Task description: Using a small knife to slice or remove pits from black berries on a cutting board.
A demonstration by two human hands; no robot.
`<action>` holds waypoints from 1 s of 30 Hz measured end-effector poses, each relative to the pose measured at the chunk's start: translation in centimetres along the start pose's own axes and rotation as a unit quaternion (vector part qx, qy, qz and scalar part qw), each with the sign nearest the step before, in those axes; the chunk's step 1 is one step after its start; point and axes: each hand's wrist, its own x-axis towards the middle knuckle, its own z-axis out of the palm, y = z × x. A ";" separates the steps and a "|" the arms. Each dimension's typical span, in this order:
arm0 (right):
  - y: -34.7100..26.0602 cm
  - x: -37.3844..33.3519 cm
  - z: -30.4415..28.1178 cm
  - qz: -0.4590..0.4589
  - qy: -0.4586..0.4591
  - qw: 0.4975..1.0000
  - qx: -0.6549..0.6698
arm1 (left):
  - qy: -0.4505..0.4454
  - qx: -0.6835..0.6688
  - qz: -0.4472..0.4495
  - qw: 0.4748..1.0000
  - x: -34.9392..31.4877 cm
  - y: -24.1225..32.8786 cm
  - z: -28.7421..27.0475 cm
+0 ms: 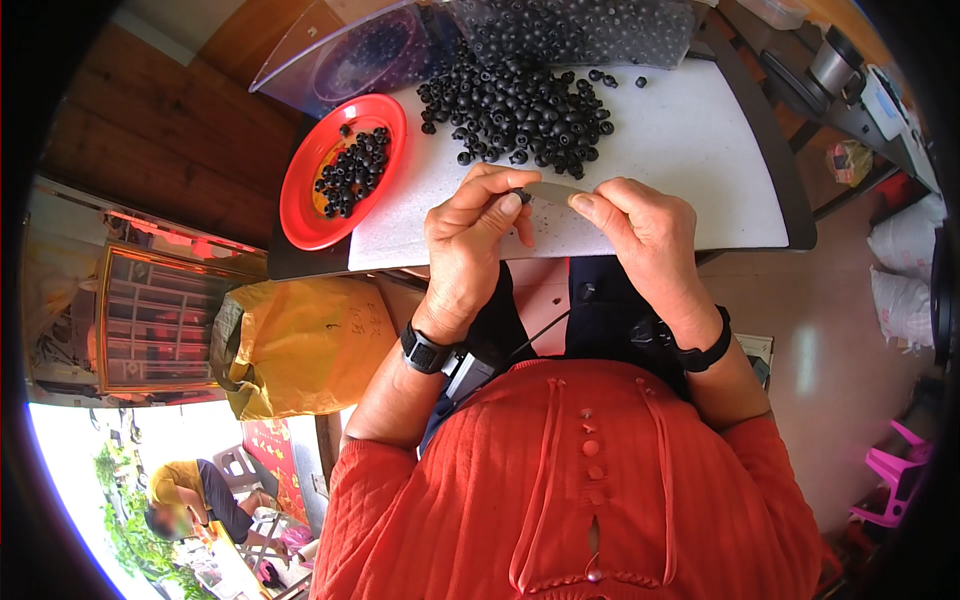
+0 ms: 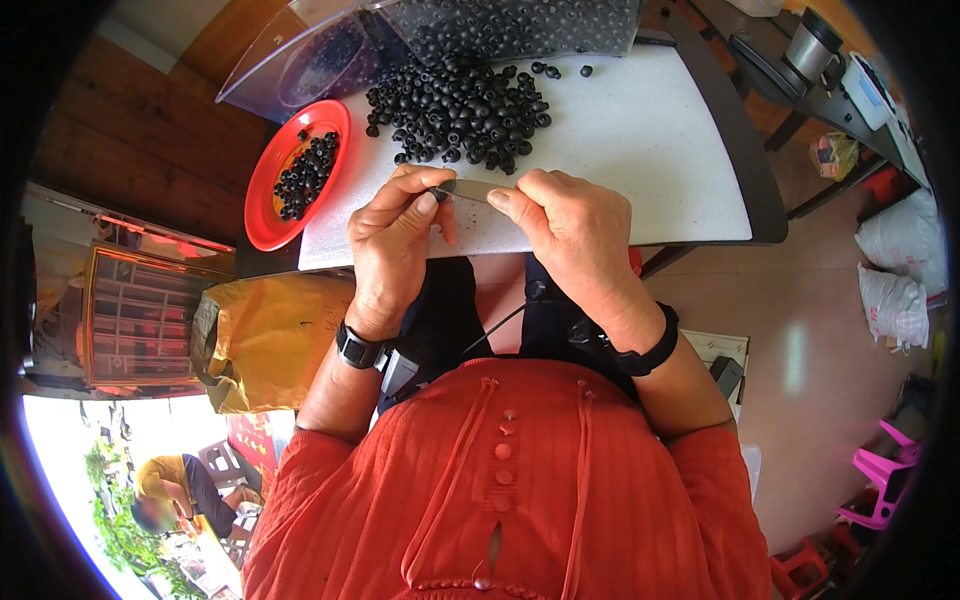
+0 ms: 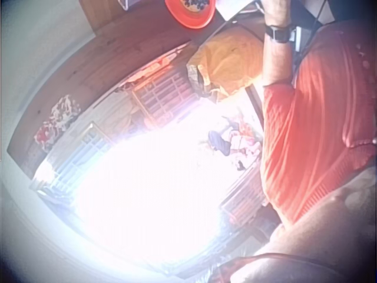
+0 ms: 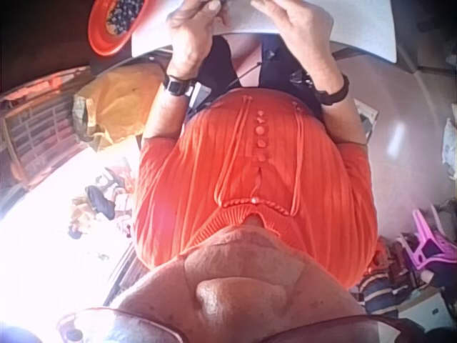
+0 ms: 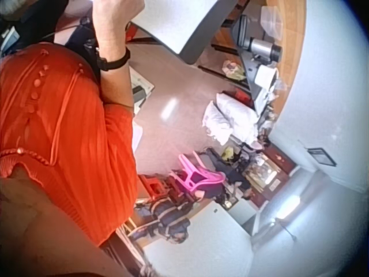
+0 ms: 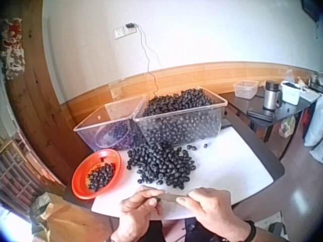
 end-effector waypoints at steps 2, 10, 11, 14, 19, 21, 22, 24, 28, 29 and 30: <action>0.1 -0.1 0.1 -0.007 0.001 1.000 -0.005 | 0.007 -0.011 -0.006 1.000 -0.1 0.0 0.1; 0.3 -0.1 0.2 -0.035 0.005 0.999 -0.034 | 0.012 -0.033 -0.003 0.999 -0.1 -0.4 0.1; 0.3 -0.1 0.2 -0.035 0.005 0.999 -0.035 | 0.014 -0.036 -0.005 0.999 -0.1 -0.4 0.1; 0.2 -0.1 0.2 -0.033 0.002 0.999 -0.040 | 0.014 -0.041 -0.009 0.999 -0.1 -0.4 0.0; -0.1 -0.1 -0.1 -0.018 -0.003 1.000 -0.009 | 0.017 -0.022 -0.010 1.000 -0.1 0.0 0.2; -0.2 -0.3 -0.1 -0.008 0.007 1.000 0.024 | 0.023 -0.013 -0.006 1.000 0.0 0.2 0.0; -0.2 -0.3 0.0 0.003 0.017 0.998 0.058 | 0.051 0.016 0.011 0.999 0.0 0.4 -0.7; 0.1 -0.5 -0.2 0.021 0.027 0.995 0.099 | 0.128 0.074 0.043 0.988 0.6 1.7 -1.7; -0.2 -0.1 -1.2 0.082 0.035 0.978 0.189 | 0.245 0.263 0.119 0.925 2.8 5.1 -7.7; -0.1 -0.1 -1.4 0.082 0.037 0.978 0.189 | 0.265 0.305 0.095 0.910 3.1 5.8 -9.0; 0.1 0.0 -1.5 0.099 0.030 0.975 0.198 | 0.262 0.357 0.098 0.891 3.5 6.4 -10.7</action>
